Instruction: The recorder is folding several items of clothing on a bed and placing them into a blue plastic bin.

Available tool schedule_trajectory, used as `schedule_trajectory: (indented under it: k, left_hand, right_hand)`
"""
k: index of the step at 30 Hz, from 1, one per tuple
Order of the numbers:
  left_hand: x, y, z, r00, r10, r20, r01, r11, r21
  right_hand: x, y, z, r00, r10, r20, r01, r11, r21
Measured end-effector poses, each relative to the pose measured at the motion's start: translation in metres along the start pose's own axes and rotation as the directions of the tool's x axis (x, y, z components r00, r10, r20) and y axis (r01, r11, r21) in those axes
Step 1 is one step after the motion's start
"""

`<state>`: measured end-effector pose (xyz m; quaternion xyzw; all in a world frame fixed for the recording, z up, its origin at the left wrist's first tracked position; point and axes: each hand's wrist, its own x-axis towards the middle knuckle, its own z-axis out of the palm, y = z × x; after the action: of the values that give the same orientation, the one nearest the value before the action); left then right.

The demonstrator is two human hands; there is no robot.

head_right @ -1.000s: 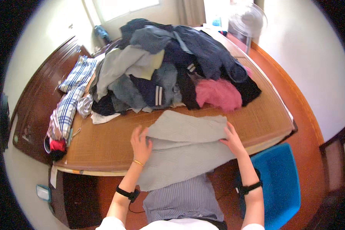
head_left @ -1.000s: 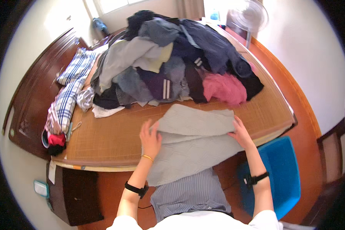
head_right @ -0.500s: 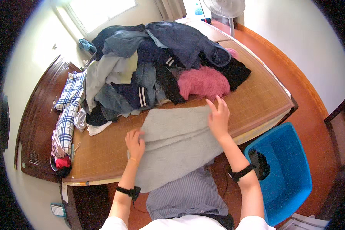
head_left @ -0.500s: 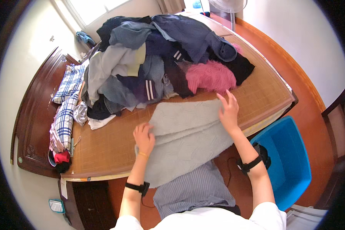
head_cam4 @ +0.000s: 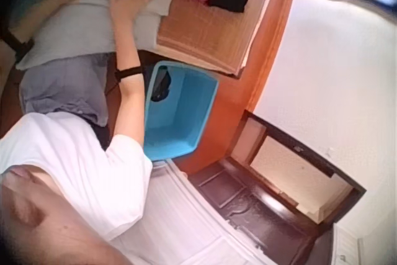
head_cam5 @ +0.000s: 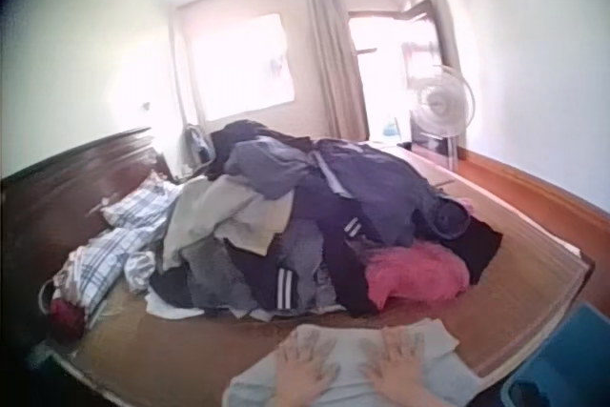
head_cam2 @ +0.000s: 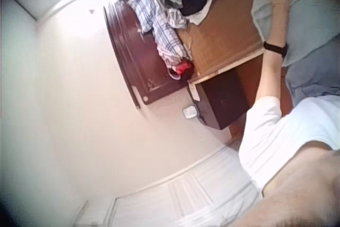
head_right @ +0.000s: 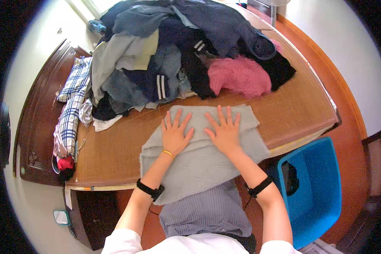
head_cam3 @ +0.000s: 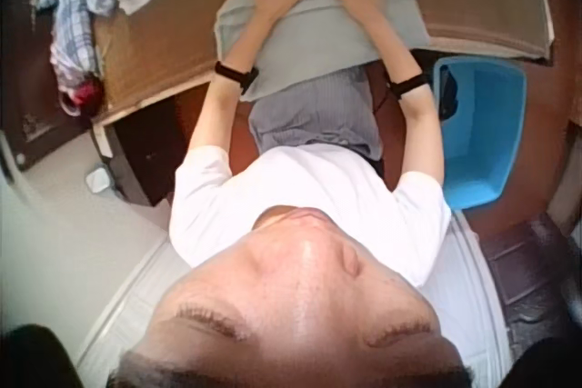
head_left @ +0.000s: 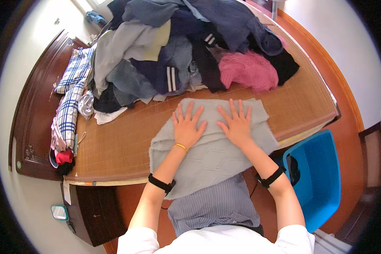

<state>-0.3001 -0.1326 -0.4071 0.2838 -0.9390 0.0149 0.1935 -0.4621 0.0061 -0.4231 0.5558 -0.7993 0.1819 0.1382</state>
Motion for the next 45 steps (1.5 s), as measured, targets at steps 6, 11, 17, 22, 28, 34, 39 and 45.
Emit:
schedule_trajectory:
  k: [6, 11, 17, 22, 28, 34, 39, 45]
  left_hand:
    - [0.018, -0.017, 0.011, 0.999, -0.008, -0.032, 0.007, 0.999, -0.038]
    - [-0.031, -0.030, -0.021, 0.996, -0.046, 0.077, 0.047, 0.999, -0.016]
    - [-0.197, -0.088, -0.068, 0.784, -0.610, -0.116, 0.569, 0.780, -0.259]
    - [-0.251, -0.055, -0.092, 0.633, -0.769, 0.091, 0.631, 0.444, -0.636]
    - [-0.281, -0.036, -0.062, 0.533, -0.745, 0.401, 0.674, 0.087, -0.734]
    - [-0.252, -0.037, -0.091, 0.666, -0.746, 0.005, 0.602, 0.533, -0.595]
    - [-0.191, -0.066, -0.115, 0.902, -0.401, -0.159, 0.264, 0.805, -0.532]
    - [-0.111, -0.083, -0.106, 0.990, -0.056, -0.128, -0.004, 0.904, -0.427]
  right_hand:
    - [0.020, 0.005, 0.010, 0.999, -0.027, -0.033, 0.026, 0.999, -0.034]
    - [0.010, 0.018, 0.019, 0.997, -0.024, 0.080, 0.029, 0.998, -0.054]
    - [-0.018, -0.011, 0.009, 0.976, 0.098, 0.193, -0.098, 0.995, -0.011]
    - [-0.014, -0.142, -0.018, 0.947, -0.259, 0.190, 0.118, 0.832, 0.542]
    - [0.009, -0.223, 0.011, 0.947, -0.285, 0.149, 0.193, 0.875, 0.444]
    - [0.022, -0.204, 0.008, 0.938, -0.240, 0.252, 0.200, 0.964, 0.174]
    - [0.011, -0.122, 0.003, 0.935, -0.249, 0.253, 0.076, 0.837, 0.542]
    - [0.015, 0.016, -0.047, 0.978, -0.141, 0.155, 0.082, 0.938, 0.336]
